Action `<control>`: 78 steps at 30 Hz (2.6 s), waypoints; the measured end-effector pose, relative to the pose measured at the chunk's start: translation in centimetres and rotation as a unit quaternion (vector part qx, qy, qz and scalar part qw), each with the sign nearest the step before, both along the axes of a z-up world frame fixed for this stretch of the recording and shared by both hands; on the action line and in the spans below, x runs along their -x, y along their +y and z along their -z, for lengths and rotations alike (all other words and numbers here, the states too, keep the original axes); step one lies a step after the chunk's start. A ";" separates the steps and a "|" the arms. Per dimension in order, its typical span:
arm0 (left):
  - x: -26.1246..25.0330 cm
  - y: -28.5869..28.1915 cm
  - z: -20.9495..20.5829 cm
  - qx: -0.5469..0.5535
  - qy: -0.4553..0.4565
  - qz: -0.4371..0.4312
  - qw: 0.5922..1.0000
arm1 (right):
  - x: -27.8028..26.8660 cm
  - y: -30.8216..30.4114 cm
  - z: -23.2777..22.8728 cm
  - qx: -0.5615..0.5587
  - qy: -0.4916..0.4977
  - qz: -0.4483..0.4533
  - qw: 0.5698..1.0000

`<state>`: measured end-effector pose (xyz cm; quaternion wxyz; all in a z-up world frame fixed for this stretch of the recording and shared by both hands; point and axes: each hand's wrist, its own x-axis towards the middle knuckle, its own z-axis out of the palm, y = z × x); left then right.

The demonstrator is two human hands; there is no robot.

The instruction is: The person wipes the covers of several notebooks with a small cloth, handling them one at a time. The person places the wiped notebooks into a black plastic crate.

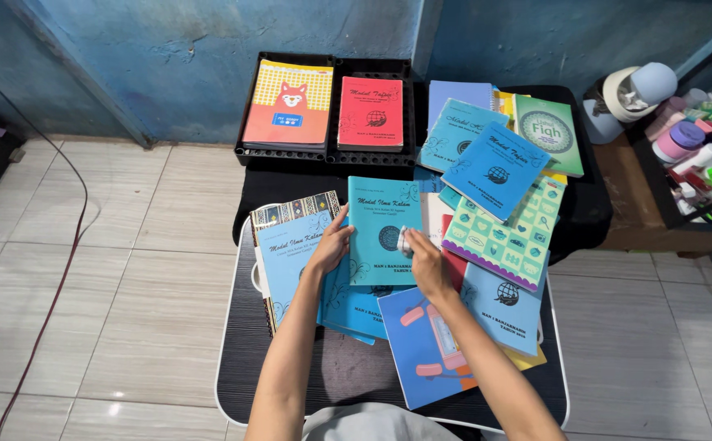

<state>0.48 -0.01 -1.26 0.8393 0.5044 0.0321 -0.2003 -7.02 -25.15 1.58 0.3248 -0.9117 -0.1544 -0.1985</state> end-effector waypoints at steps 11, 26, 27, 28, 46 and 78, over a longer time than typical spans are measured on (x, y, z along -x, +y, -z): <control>0.1 0.3 -0.1 -0.036 -0.021 0.006 0.999 | -2.9 -2.5 -6.3 -0.121 -0.041 0.055 0.990; 0.6 0.4 -1.6 -0.072 0.005 -0.003 0.997 | -6.6 -12.6 -4.8 0.064 -0.077 0.212 0.972; 0.6 0.2 -1.7 -0.067 0.007 -0.003 0.998 | -6.7 -12.9 -4.0 0.072 -0.073 0.219 0.970; 0.5 0.1 -1.8 -0.060 0.018 -0.005 0.998 | -6.8 -13.2 -3.2 0.080 -0.068 0.226 0.969; 0.7 0.1 -2.6 -0.089 0.027 -0.018 0.996 | -4.9 -8.4 -4.3 0.077 -0.041 0.185 0.979; 1.1 -2.7 -4.6 0.097 -0.028 -0.095 0.990 | 3.8 6.4 -9.2 0.141 0.186 0.007 0.972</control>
